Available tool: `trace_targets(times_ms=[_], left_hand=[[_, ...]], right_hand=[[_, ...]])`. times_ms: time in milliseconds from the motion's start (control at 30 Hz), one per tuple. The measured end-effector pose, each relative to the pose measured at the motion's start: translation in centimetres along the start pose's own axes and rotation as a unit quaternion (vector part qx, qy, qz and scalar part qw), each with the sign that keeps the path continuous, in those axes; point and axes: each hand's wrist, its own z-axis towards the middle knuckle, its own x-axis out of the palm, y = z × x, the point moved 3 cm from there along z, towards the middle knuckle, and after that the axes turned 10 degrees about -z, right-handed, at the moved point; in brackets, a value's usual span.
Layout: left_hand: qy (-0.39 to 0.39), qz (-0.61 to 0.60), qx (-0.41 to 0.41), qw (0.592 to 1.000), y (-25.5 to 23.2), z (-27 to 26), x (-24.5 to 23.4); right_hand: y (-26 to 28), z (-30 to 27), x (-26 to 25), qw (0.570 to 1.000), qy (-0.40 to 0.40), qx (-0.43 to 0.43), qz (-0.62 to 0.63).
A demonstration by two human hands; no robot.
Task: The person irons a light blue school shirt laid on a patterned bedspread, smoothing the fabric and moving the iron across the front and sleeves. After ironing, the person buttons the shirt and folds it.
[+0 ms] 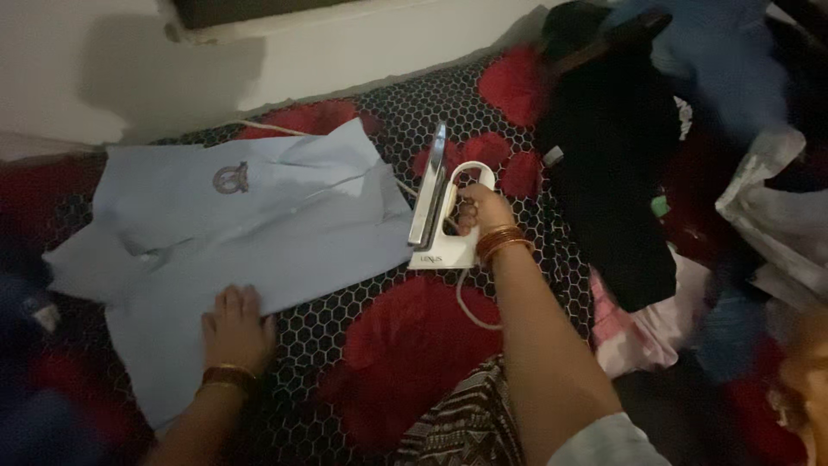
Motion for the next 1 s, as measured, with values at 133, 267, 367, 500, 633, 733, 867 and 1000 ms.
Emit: trace_targets(times_ms=[133,267,367,500,633,733,867,1000], left_hand=[[0.027,0.01,-0.019,0.999,-1.4,0.5,-0.7],[0.079,0.046,-0.06,0.994,-2.2,0.9,-1.0],[0.017,0.039,-0.045,0.998,-2.6,0.7,-0.9],[0.009,0.039,-0.041,0.998,-2.2,0.4,0.1],[-0.049,0.056,-0.002,0.997,-1.9,-0.1,0.6],[-0.029,0.036,-0.012,0.999,-1.9,0.2,0.5],[0.012,0.035,-0.033,0.999,-2.2,0.2,-0.4],[-0.011,0.037,-0.016,0.999,-2.5,-0.1,-1.1]], right_hand=[[-1.2,2.9,-1.9,0.997,0.004,0.007,0.083],[-2.8,5.3,-3.9,0.988,-0.028,0.005,0.152],[-4.6,7.2,-4.5,0.971,-0.04,0.018,0.236],[-6.3,9.2,-4.9,0.947,-0.058,0.007,0.315],[-6.7,9.8,-4.9,0.932,-0.073,0.007,0.355],[-6.4,9.3,-4.9,0.935,-0.129,-0.02,0.33],[-5.4,8.6,-4.7,0.937,-0.191,0.025,0.29],[-3.3,7.1,-4.8,0.965,-0.191,0.016,0.181]])
